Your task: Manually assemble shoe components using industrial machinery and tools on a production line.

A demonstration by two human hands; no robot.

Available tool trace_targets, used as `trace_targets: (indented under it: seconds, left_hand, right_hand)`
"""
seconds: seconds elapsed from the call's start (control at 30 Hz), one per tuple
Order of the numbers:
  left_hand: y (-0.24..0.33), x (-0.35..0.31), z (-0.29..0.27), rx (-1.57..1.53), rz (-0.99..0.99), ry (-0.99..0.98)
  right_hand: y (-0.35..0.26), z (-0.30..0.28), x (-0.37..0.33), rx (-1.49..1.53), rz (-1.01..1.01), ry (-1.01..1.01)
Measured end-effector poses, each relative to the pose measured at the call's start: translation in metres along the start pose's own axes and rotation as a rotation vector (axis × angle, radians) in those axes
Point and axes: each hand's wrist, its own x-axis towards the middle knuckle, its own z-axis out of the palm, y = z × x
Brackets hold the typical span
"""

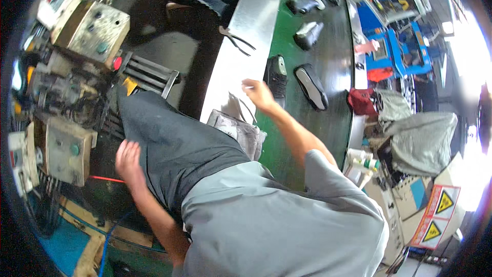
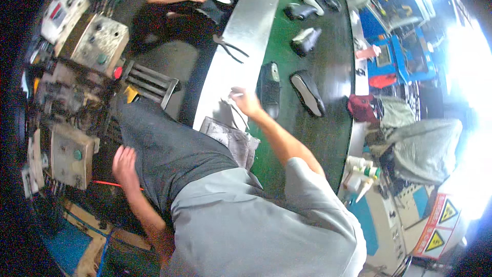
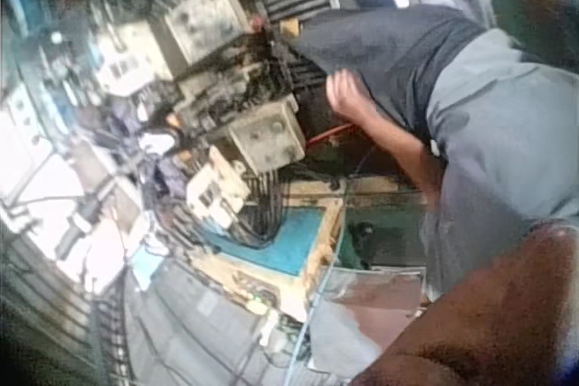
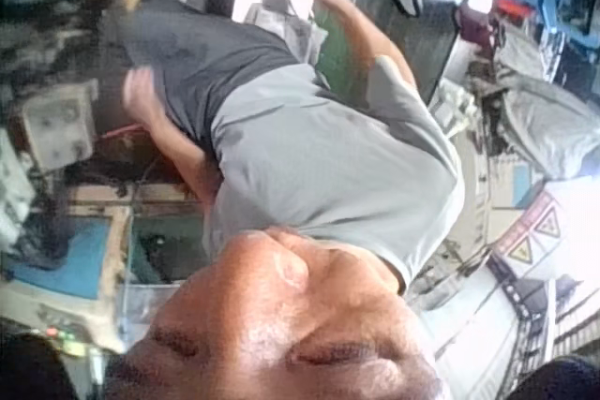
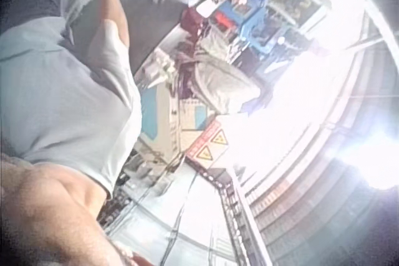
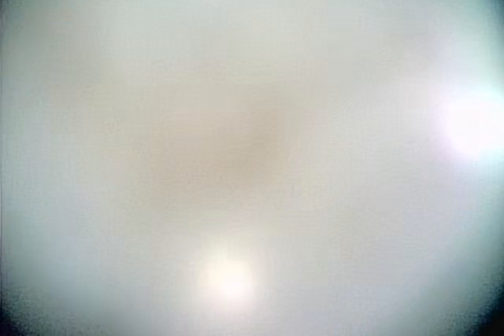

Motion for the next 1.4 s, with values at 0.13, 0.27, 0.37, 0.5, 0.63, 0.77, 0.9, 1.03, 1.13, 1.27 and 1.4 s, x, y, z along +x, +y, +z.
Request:
trace_targets:
  seconds: [0.13,0.27,0.37,0.5,0.63,0.77,0.9,1.03,1.13,1.27,1.4]
  left_hand:
    - [0.007,0.005,0.141,-0.024,-0.089,-0.310]
    - [0.005,-0.005,0.150,0.190,-0.043,-0.386]
    - [-0.005,-0.003,0.165,0.225,-0.079,-0.410]
    - [0.006,-0.009,0.160,0.218,-0.102,-0.333]
    - [0.009,-0.007,0.175,0.290,-0.119,-0.310]
    - [0.014,-0.007,0.197,0.214,-0.107,-0.452]
    - [0.038,-0.002,0.220,0.149,-0.120,-0.573]
    - [0.081,0.004,0.251,-0.029,0.079,-0.654]
    - [0.104,0.014,0.235,-0.087,0.161,-0.675]
    - [0.106,-0.003,0.162,0.122,0.316,-0.360]
    - [0.089,-0.021,0.114,0.304,0.291,-0.198]
  right_hand:
    - [0.150,-0.110,-0.059,-0.011,0.390,0.339]
    - [0.169,-0.092,-0.089,0.036,0.618,0.312]
    - [0.195,-0.058,-0.067,0.013,0.459,0.446]
    - [0.137,-0.031,0.012,0.037,0.674,0.526]
    - [0.128,-0.044,0.022,0.072,0.672,0.610]
    - [0.127,-0.068,0.003,1.099,0.492,0.321]
    - [0.027,-0.047,-0.016,1.534,0.487,-0.118]
    - [-0.092,-0.003,-0.040,1.834,0.257,-0.721]
    - [-0.125,0.045,-0.048,1.907,0.412,-1.093]
    - [-0.169,0.078,-0.053,1.471,0.296,-1.100]
    - [-0.216,0.089,-0.045,0.507,-0.413,-0.605]
